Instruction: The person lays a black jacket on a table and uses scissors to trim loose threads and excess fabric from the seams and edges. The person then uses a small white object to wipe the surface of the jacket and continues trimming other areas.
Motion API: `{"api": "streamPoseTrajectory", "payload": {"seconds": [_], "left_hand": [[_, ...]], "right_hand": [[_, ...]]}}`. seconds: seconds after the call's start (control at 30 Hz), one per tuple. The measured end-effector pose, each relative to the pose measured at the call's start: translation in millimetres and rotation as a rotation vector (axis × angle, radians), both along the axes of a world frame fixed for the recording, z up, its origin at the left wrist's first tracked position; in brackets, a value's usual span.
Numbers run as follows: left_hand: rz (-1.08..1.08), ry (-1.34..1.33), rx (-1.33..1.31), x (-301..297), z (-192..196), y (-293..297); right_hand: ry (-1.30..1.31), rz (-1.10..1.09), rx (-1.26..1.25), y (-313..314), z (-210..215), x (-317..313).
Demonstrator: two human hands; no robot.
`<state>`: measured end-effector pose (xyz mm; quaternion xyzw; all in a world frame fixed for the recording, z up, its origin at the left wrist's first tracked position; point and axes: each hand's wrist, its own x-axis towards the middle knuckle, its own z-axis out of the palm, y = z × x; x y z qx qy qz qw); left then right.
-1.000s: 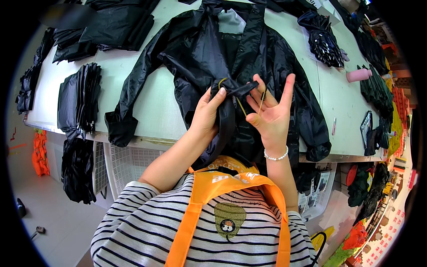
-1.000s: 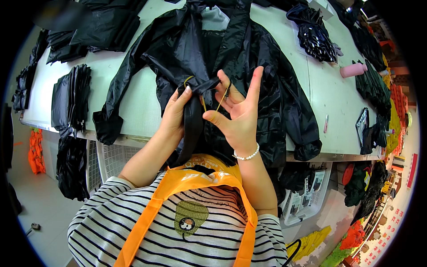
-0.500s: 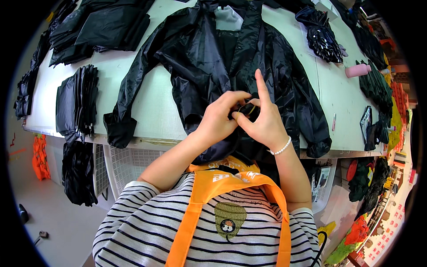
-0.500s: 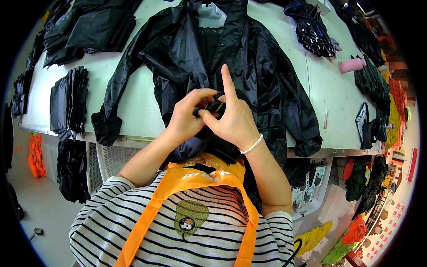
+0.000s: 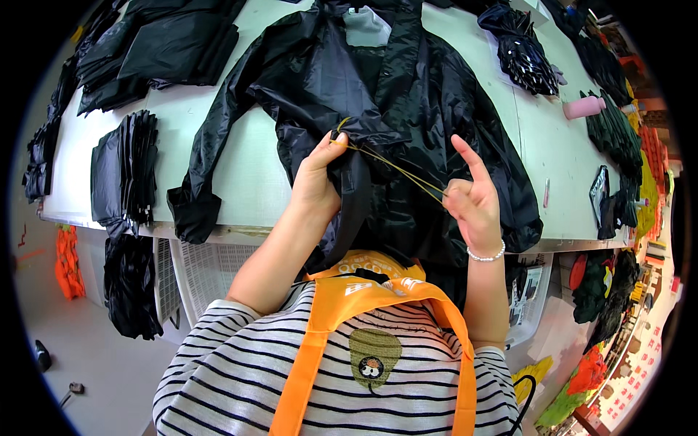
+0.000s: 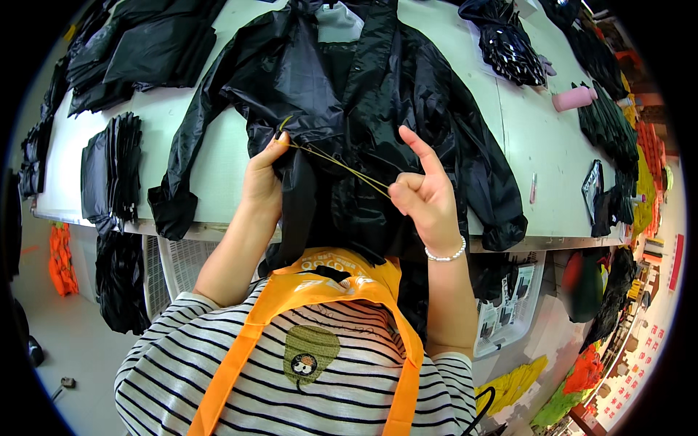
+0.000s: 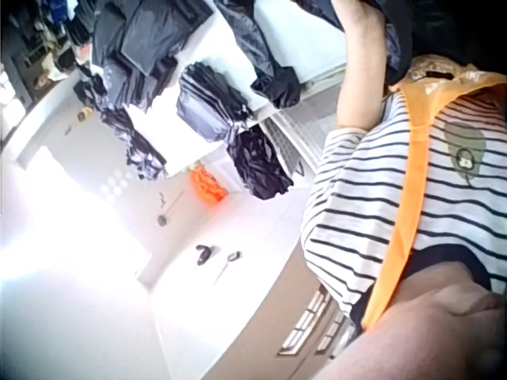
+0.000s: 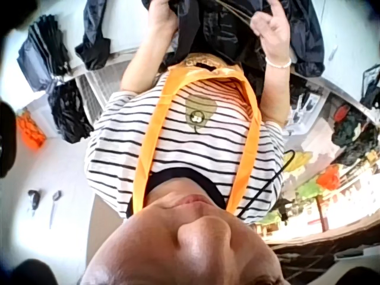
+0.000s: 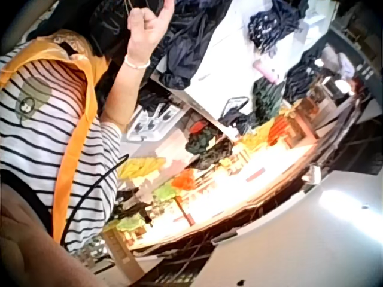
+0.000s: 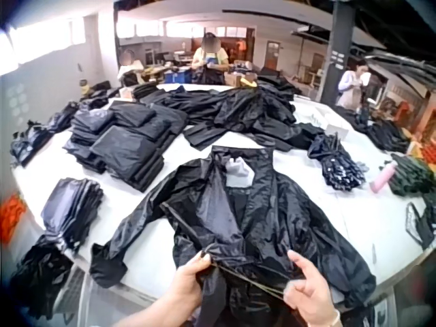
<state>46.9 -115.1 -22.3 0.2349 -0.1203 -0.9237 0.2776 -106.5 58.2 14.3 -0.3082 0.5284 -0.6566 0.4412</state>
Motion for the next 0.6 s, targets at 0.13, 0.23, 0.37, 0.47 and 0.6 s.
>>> {"api": "streamPoseTrajectory", "payload": {"seconds": [0.13,0.23,0.37,0.47,0.6], "left_hand": [[-0.027,0.026,0.014,-4,0,8],[-0.103,0.148,-0.121,-7,-4,19],[-0.151,0.08,-0.201,-3,-11,36],[-0.12,0.042,-0.162,-2,-14,36],[-0.051,-0.056,-0.228,-2,-14,32]], "right_hand": [[-0.607,-0.128,-0.353,-3,-12,9],[-0.598,-0.312,-0.4,-19,-15,21],[-0.24,-0.371,-0.359,-33,-24,27],[-0.093,-0.344,-0.326,-38,-23,27],[-0.032,-0.302,-0.284,-43,-13,28]]}}
